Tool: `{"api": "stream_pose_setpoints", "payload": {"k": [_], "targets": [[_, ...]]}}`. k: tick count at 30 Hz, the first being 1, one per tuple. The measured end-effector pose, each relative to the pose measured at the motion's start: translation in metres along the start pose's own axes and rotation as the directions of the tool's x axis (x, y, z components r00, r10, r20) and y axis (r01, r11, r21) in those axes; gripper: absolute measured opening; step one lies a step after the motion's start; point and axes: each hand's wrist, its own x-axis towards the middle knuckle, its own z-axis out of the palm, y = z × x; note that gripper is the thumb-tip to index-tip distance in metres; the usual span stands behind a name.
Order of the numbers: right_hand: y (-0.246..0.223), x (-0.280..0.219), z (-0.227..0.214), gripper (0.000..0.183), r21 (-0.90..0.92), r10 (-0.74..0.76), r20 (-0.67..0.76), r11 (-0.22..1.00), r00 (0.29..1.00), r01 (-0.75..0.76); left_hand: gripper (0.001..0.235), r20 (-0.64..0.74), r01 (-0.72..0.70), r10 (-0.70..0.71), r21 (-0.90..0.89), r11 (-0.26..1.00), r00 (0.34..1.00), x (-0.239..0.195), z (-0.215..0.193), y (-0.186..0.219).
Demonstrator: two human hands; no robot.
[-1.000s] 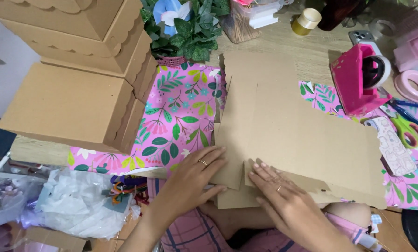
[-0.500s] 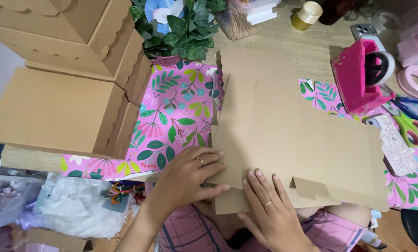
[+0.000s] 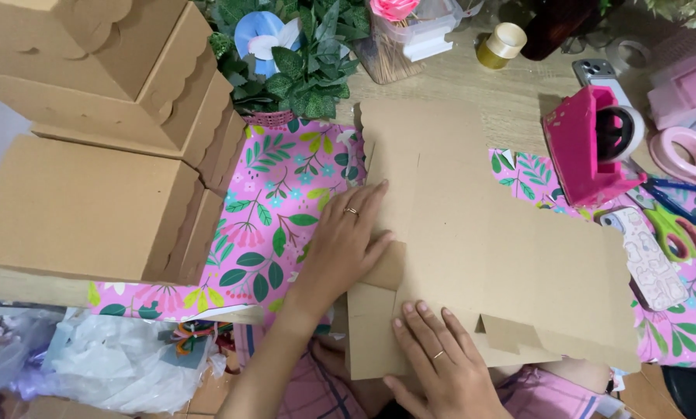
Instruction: The person folds and assembles flat cardboard pieces into small boxes. They fold the side flaps, tuck tabs into slots, and secure the box shape. The finished boxes are stacked on the left side of the table.
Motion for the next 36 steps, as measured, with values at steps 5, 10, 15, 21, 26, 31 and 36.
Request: {"api": "stream_pose_setpoints", "payload": {"k": [5, 10, 15, 21, 26, 31, 36], "targets": [[0.028, 0.027, -0.026, 0.059, 0.100, -0.154, 0.115, 0.985, 0.981, 0.143, 0.067, -0.017, 0.067, -0.066, 0.051, 0.996, 0.998, -0.008, 0.010, -0.004], [0.060, 0.109, -0.036, 0.017, 0.558, -0.035, 0.318, 0.815, 0.948, -0.157, 0.072, -0.069, 0.132, -0.128, 0.066, 0.989, 0.989, -0.014, 0.025, -0.006], [0.061, 0.140, 0.048, 0.052, 0.079, -0.106, -0.023, 0.991, 0.994, 0.107, 0.074, 0.007, 0.308, -0.331, -0.386, 0.870, 0.943, -0.019, 0.011, -0.004], [0.048, 0.146, 0.048, 0.052, -0.117, -0.209, 0.031, 0.970, 0.977, 0.212, 0.050, -0.209, 0.102, -0.677, -0.915, 0.389, 0.706, -0.030, 0.034, -0.007], [0.016, 0.149, 0.039, 0.051, -0.422, -0.374, 0.231, 0.793, 0.898, 0.439, 0.043, -0.282, -0.029, -0.839, -0.952, 0.304, 0.465, -0.035, 0.010, -0.011], [0.003, 0.148, 0.052, 0.061, -0.526, -0.287, 0.528, 0.628, 0.799, 0.573, 0.035, -0.386, -0.101, -0.807, -0.918, 0.383, 0.448, -0.052, -0.003, -0.008], [0.033, 0.140, 0.043, 0.034, -0.180, -0.373, 0.086, 0.906, 0.924, 0.383, 0.039, -0.434, -0.074, -0.816, -0.895, 0.441, 0.382, -0.067, 0.006, 0.000]]}}
